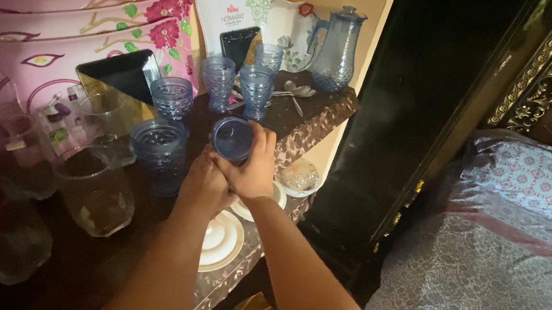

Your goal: The person wipes a shelf with a cloth, moving several glasses, a water jug, and a tray to clean the surface underneath them.

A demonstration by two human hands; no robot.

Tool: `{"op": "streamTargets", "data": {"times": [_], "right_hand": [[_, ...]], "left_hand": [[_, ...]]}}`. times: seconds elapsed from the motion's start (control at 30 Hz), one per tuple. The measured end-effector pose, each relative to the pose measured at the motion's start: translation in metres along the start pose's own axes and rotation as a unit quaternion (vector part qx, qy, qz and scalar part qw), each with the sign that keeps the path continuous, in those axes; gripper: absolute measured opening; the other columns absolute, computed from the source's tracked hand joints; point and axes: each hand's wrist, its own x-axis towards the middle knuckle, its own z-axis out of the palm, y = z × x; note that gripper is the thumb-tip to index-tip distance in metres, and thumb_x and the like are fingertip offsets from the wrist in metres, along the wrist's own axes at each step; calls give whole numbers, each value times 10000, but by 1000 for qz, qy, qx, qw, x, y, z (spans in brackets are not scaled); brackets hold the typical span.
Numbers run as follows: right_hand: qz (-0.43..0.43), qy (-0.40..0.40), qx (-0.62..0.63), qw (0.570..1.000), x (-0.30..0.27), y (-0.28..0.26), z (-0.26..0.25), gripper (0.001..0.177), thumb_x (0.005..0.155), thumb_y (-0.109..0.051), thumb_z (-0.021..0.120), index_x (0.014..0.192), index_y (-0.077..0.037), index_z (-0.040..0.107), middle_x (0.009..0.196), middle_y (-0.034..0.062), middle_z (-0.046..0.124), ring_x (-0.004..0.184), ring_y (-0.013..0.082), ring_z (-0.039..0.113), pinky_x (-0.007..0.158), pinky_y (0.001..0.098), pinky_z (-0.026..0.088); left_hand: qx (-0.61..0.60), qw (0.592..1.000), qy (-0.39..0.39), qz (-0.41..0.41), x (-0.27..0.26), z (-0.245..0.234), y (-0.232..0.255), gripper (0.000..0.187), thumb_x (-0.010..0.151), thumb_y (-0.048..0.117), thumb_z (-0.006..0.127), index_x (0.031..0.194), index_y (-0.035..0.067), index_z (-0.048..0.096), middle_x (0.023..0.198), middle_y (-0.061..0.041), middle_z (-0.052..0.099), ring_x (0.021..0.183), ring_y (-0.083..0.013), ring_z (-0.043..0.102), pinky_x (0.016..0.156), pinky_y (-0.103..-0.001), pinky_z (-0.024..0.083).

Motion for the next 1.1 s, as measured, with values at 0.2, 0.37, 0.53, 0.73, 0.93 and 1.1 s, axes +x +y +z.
{"op": "streamTargets", "data": {"times": [0.2, 0.37, 0.53, 0.73, 0.93, 1.1], "right_hand": [[5, -15, -24, 1000, 7, -4, 0, 983, 668, -325, 939, 1454, -18, 436, 1311, 223, 511, 1178, 410, 587, 997, 457, 517], [-26, -25, -32, 999, 23, -2, 0, 960, 682, -327, 951, 1444, -6, 462, 1287, 225, 584, 1198, 417, 588, 1032, 461, 498], [39, -50, 29, 998, 55, 9, 6, 959, 650, -353, 927, 1413, 27, 489, 1220, 235, 657, 1149, 381, 664, 1015, 443, 533], [101, -17, -52, 993, 66, 35, 32, 960, 634, -375, 944, 1402, 32, 536, 1161, 257, 680, 1095, 416, 641, 957, 472, 514], [92, -8, 16, 996, 48, 64, 49, 917, 665, -391, 924, 1351, 62, 518, 1203, 253, 683, 1121, 386, 697, 972, 433, 555], [197, -76, -69, 975, 28, 78, 50, 932, 627, -451, 951, 1311, 40, 551, 1149, 267, 703, 1095, 396, 698, 923, 437, 557]], "left_hand": [[-30, 999, -8, 23, 1, -12, 8, 732, 576, 113, 888, 1253, 64, 612, 1248, -202, 614, 1165, -422, 585, 1002, -497, 480], [-56, 988, -97, -108, 0, -19, 18, 623, 746, 144, 832, 1323, 110, 601, 1297, -163, 623, 1175, -363, 633, 993, -468, 536], [84, 986, -137, -53, 9, -12, 9, 882, 657, 241, 929, 1420, 138, 499, 1523, -277, 346, 1383, -442, 413, 1114, -472, 390], [63, 992, -103, -48, 5, -6, 3, 986, 610, 324, 953, 1455, 173, 469, 1551, -350, 255, 1423, -474, 357, 1117, -488, 380], [70, 986, -140, -51, 3, -4, -5, 961, 616, 291, 951, 1443, 165, 479, 1567, -295, 303, 1403, -480, 379, 1145, -501, 350], [85, 987, -133, -28, 3, 5, -8, 945, 613, 278, 951, 1440, 183, 502, 1542, -294, 344, 1412, -488, 368, 1159, -511, 323]]}}
